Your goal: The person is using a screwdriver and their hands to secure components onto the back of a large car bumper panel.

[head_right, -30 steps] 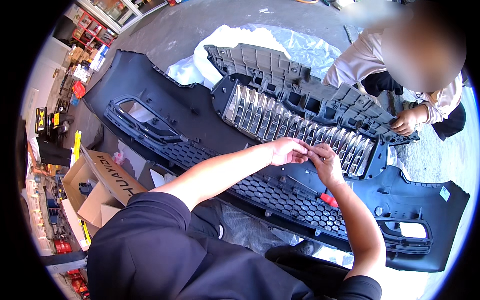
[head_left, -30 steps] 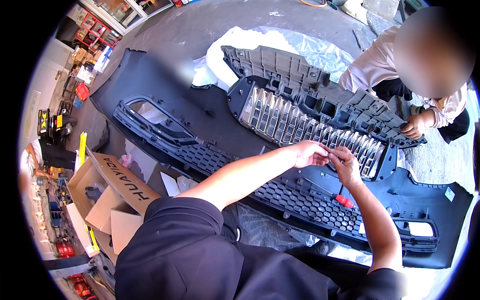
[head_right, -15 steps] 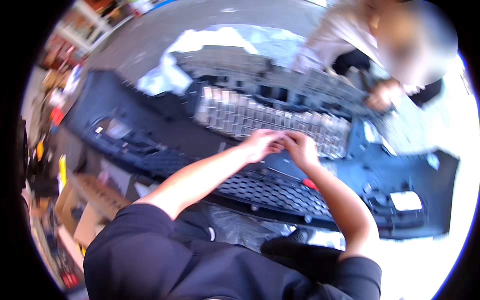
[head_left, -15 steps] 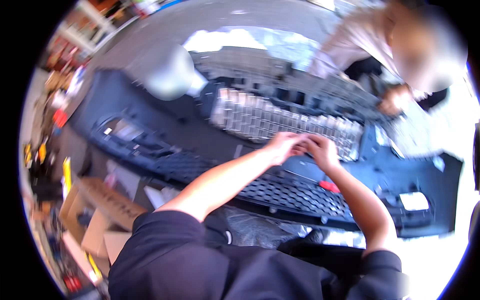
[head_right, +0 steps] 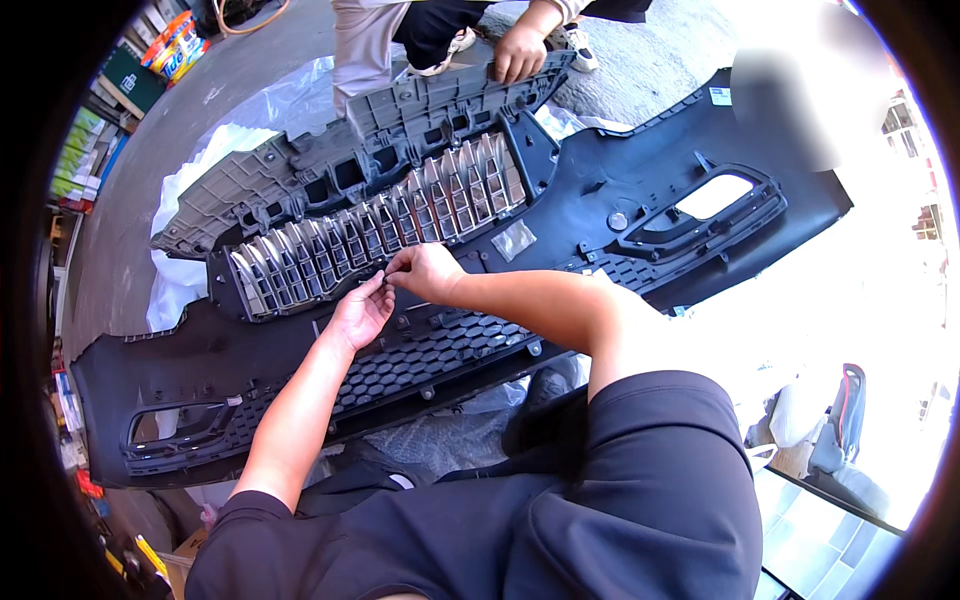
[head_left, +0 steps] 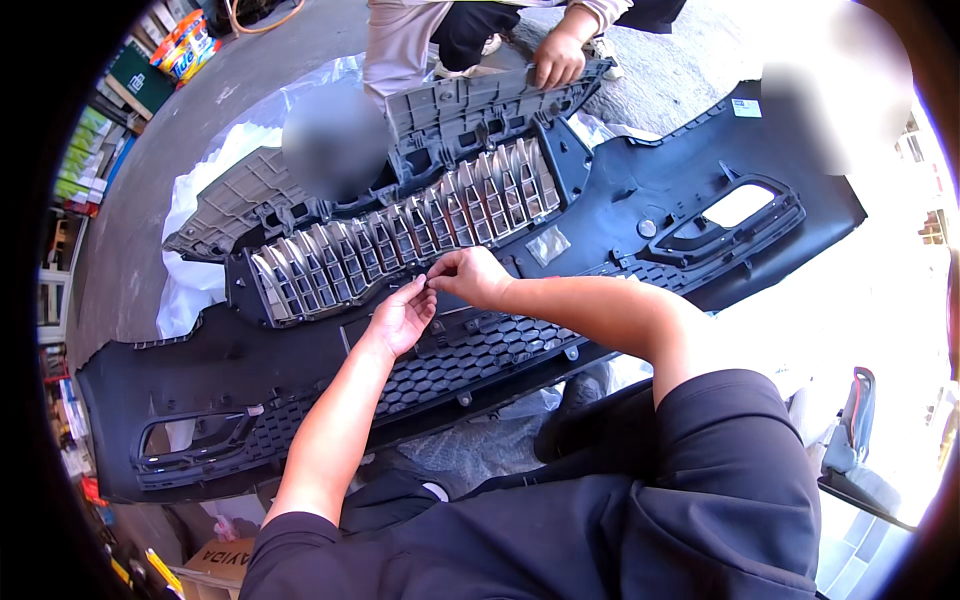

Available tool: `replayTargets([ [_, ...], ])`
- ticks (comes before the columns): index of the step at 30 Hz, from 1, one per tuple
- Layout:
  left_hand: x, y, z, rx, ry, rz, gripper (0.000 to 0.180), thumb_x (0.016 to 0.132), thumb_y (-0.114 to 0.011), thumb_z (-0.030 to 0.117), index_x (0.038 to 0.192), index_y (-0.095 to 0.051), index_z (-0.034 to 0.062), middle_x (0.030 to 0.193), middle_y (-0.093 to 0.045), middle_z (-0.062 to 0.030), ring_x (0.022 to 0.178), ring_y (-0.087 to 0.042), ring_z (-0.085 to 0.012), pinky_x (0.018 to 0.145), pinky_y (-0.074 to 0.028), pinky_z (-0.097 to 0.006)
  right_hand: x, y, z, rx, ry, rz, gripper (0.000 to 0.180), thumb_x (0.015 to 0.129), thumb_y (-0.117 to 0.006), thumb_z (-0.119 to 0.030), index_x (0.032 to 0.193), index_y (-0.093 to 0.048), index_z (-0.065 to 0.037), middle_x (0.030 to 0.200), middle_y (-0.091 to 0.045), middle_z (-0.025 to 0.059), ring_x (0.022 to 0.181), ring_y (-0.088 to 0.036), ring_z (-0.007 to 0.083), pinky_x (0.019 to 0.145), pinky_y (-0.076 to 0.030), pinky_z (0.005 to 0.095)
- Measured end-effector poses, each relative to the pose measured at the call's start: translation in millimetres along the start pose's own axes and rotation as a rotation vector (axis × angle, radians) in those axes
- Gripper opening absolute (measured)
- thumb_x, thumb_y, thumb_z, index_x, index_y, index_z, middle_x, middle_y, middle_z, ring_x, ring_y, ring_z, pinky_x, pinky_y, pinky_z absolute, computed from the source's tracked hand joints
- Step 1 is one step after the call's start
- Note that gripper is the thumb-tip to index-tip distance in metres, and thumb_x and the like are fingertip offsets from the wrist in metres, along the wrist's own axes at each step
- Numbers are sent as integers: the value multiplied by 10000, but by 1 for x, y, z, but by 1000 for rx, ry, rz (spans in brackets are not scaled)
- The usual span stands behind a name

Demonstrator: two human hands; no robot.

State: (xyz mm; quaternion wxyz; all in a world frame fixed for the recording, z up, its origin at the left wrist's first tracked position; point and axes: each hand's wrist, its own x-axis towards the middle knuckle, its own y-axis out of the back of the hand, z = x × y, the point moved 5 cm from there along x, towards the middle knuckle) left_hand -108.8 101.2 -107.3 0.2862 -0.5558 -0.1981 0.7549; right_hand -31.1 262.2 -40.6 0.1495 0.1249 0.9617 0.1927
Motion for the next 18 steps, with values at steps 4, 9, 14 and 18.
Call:
replayTargets([
  [4, 0, 6, -8, 127, -2, -31, 184, 952, -751, 164, 1076, -696, 41, 959, -724, -72, 853, -710, -172, 759, -593, -284, -19, -4, 1, -131, 82, 41, 196, 878, -769, -209, 1001, -783, -58, 923, -773, 121, 868, -752, 263, 805, -589, 349],
  [9, -7, 27, -25, 176, 119, -125, 148, 998, -673, 130, 1105, -677, 27, 1027, -741, -111, 954, -725, -222, 877, -597, -360, -37, -19, 16, -163, 198, 0, 200, 869, -781, -230, 971, -770, -58, 902, -750, 144, 854, -727, 319, 804, -581, 394],
  [14, -5, 37, -23, 268, 45, -27, 134, 1020, -623, 94, 1127, -618, 13, 1085, -730, -166, 1003, -732, -287, 908, -606, -402, -40, -16, 23, -278, 283, 64, 230, 865, -794, -271, 958, -734, -70, 928, -722, 132, 896, -709, 322, 821, -575, 406],
  [18, 6, 66, 20, 338, -129, 157, 79, 1038, -564, 74, 1072, -602, 14, 1072, -726, -203, 947, -746, -304, 859, -633, -405, -15, 15, 54, -716, 121, -72, 338, 898, -731, -289, 1184, -720, -108, 1202, -674, 133, 1192, -607, 313, 1059, -488, 425],
])
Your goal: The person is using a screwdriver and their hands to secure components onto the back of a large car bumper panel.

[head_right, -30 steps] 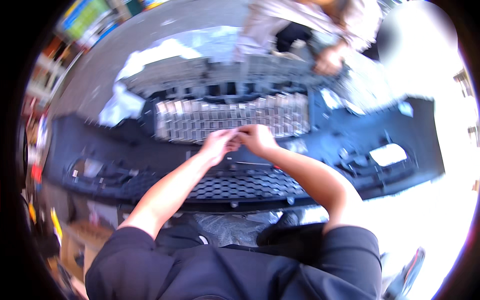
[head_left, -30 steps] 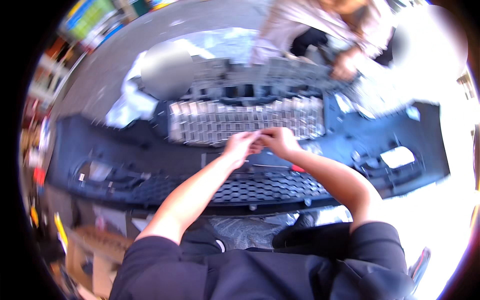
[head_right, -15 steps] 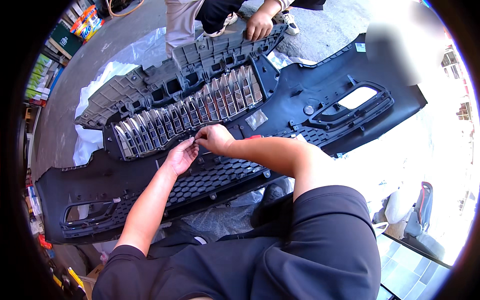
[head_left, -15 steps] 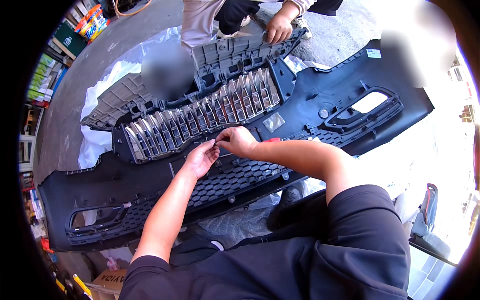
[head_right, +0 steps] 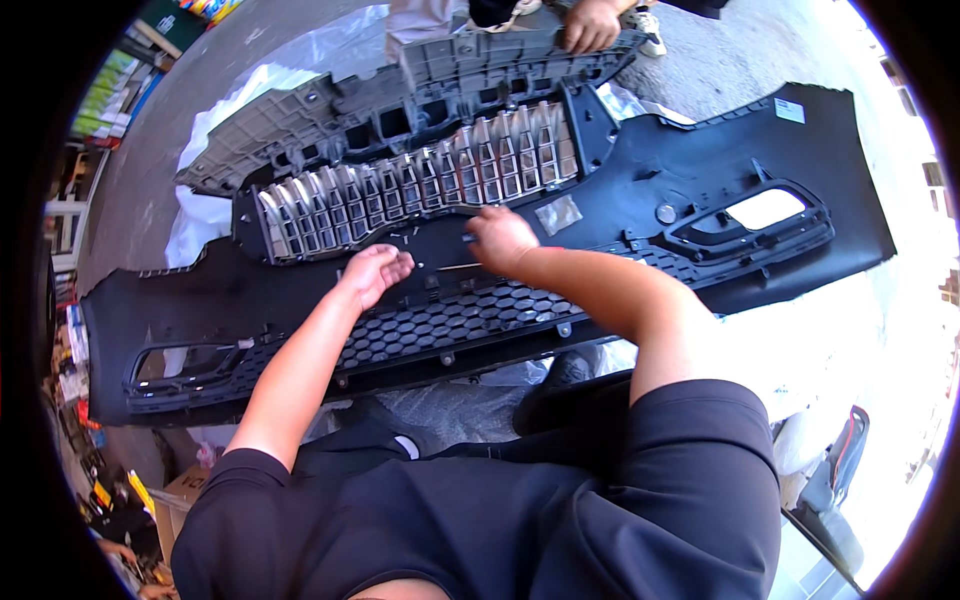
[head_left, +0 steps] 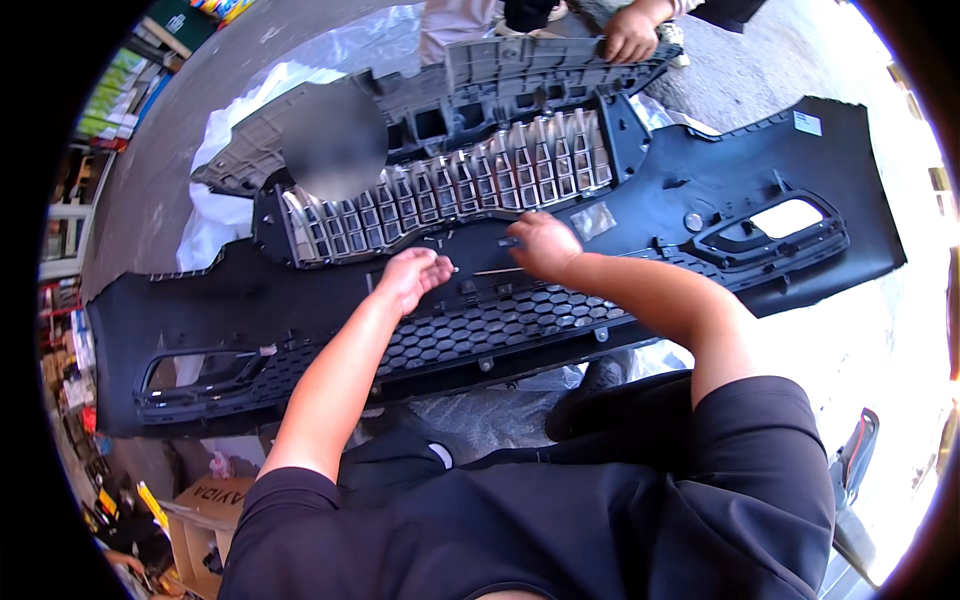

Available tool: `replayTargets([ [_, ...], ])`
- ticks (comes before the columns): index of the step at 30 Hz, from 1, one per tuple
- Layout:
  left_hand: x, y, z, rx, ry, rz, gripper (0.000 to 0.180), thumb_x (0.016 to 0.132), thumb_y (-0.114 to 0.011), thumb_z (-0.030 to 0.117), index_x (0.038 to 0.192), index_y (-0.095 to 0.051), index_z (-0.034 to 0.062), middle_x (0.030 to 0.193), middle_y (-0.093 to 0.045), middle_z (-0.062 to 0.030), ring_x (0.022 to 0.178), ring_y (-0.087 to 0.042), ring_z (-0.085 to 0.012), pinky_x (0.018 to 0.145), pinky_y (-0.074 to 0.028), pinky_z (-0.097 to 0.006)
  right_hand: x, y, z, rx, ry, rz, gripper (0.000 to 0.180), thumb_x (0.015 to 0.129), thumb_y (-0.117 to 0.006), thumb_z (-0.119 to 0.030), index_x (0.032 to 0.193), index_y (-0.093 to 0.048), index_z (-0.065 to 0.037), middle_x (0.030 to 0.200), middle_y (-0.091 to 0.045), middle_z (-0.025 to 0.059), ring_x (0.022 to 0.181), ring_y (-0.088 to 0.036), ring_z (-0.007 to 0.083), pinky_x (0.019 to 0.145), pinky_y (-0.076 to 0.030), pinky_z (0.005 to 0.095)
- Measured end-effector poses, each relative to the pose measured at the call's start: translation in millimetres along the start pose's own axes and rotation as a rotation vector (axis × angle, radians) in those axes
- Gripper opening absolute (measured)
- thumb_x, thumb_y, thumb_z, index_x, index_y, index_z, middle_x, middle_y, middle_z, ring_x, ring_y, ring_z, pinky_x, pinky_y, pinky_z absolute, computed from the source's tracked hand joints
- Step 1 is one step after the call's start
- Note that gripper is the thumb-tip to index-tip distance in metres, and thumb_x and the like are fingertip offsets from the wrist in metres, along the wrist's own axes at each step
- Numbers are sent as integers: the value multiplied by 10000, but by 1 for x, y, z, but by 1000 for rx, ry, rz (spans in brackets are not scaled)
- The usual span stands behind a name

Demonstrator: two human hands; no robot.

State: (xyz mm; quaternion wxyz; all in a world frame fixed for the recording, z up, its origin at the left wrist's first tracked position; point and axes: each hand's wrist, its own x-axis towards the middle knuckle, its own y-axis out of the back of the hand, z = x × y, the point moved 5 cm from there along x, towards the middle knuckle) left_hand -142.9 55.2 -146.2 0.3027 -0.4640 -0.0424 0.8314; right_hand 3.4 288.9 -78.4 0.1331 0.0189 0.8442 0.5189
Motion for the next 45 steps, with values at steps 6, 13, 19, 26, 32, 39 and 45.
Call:
replayTargets([
  [6, 6, 92, 55, -96, -147, 290, 107, 1020, -597, 67, 1060, -622, -29, 986, -718, -177, 923, -735, -274, 818, -639, -372, -30, 21, 51, -255, -130, -711, 619, 914, -689, -568, 1345, -659, -126, 1330, -650, 170, 1248, -623, 335, 1034, -513, 439],
  [13, 14, 108, 52, -159, -141, 271, 171, 1025, -626, 115, 1083, -639, -45, 1016, -724, -179, 942, -730, -265, 852, -632, -355, -40, 40, 46, -202, -52, -612, 500, 1023, -606, -363, 1456, -537, -123, 1309, -654, 170, 1206, -648, 355, 1039, -515, 437],
  [19, 28, 89, 100, -534, -197, 250, 208, 1033, -525, 27, 1215, -515, -73, 1197, -657, -281, 1152, -671, -390, 1049, -570, -500, 6, 141, -32, 89, 151, -107, 348, 1013, -646, -313, 1243, -708, -58, 1160, -704, 167, 1083, -686, 338, 987, -548, 421],
  [26, 48, 78, 161, -1055, -326, -27, 216, 1051, -511, 55, 1148, -593, -120, 1176, -689, -278, 1148, -688, -384, 1042, -584, -490, 94, 202, -134, 30, 265, 199, 280, 957, -693, -229, 1207, -740, -113, 1002, -681, 137, 906, -683, 352, 836, -558, 424],
  [32, 72, 97, 172, -1284, -311, -181, 214, 1054, -546, 88, 1140, -616, -96, 1111, -724, -251, 1026, -738, -350, 948, -636, -454, 138, 190, -174, -85, 255, 132, 293, 949, -685, -233, 1218, -736, -129, 978, -663, 143, 926, -678, 362, 833, -547, 427],
  [39, 90, 98, 150, -1278, -302, -60, 187, 1051, -563, 104, 1092, -607, -73, 1065, -722, -225, 1011, -732, -347, 930, -638, -458, 160, 180, -198, -137, 232, 118, 288, 956, -685, -244, 1218, -733, -136, 1028, -667, 126, 937, -684, 346, 836, -549, 425],
  [45, 105, 105, 161, -1272, -332, -256, 225, 1065, -527, 105, 1115, -637, -86, 1072, -733, -227, 1017, -738, -329, 932, -638, -444, 180, 181, -227, -205, 261, 56, 280, 969, -680, -254, 1221, -735, -145, 1030, -667, 119, 895, -691, 333, 815, -561, 411],
])
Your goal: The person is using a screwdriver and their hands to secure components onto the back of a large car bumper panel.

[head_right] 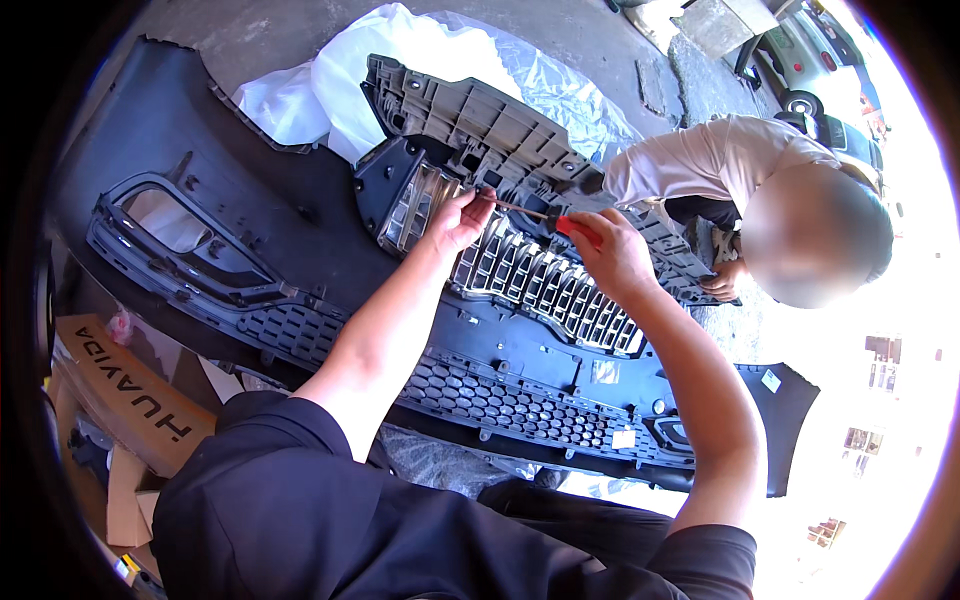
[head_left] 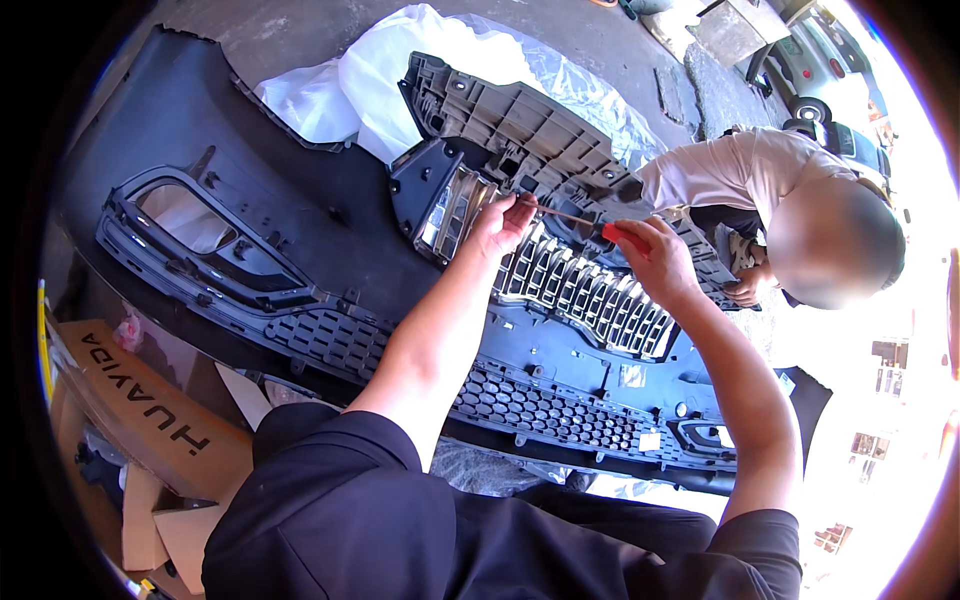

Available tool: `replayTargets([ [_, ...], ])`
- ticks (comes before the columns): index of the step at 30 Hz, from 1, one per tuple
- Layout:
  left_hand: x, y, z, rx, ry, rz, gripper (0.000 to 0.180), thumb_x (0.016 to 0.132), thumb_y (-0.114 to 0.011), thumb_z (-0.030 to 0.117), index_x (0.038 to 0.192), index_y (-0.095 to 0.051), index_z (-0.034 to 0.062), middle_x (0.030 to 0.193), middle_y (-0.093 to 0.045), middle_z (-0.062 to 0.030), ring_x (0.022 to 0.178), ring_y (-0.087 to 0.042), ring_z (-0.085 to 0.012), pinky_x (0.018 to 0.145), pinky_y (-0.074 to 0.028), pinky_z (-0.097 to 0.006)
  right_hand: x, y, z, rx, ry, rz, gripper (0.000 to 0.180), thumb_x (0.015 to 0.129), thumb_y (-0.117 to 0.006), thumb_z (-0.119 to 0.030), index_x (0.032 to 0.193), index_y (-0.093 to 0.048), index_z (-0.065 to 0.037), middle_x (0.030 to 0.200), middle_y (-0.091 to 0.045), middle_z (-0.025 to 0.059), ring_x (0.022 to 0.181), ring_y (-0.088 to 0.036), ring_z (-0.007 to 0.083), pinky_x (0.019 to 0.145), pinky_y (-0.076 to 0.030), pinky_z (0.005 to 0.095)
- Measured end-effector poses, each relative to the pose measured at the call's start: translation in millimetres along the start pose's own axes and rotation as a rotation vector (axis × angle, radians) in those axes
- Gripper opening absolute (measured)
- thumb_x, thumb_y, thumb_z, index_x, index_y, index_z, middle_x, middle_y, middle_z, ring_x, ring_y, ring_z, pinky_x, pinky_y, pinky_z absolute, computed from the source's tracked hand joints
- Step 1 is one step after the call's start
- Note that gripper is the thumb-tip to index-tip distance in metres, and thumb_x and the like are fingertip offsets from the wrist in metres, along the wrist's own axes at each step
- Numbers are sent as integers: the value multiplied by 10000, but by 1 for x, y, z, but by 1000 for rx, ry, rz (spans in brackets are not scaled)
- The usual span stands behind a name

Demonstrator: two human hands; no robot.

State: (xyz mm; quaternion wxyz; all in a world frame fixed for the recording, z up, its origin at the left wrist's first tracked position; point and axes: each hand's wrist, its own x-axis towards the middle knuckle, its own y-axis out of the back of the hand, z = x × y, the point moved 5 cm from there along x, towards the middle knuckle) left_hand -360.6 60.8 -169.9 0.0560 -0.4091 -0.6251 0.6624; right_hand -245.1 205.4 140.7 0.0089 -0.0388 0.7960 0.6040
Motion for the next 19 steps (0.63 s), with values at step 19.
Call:
replayTargets([
  [19, 9, 2, 14, -175, -61, -53, 285, 1043, -566, 109, 1219, -608, -112, 1176, -712, -251, 1117, -711, -355, 1008, -604, -464, 32, -7, -12, -47, 11, 12, 283, 961, -690, -270, 1210, -757, -153, 1025, -678, 112, 901, -704, 322, 815, -565, 402],
])
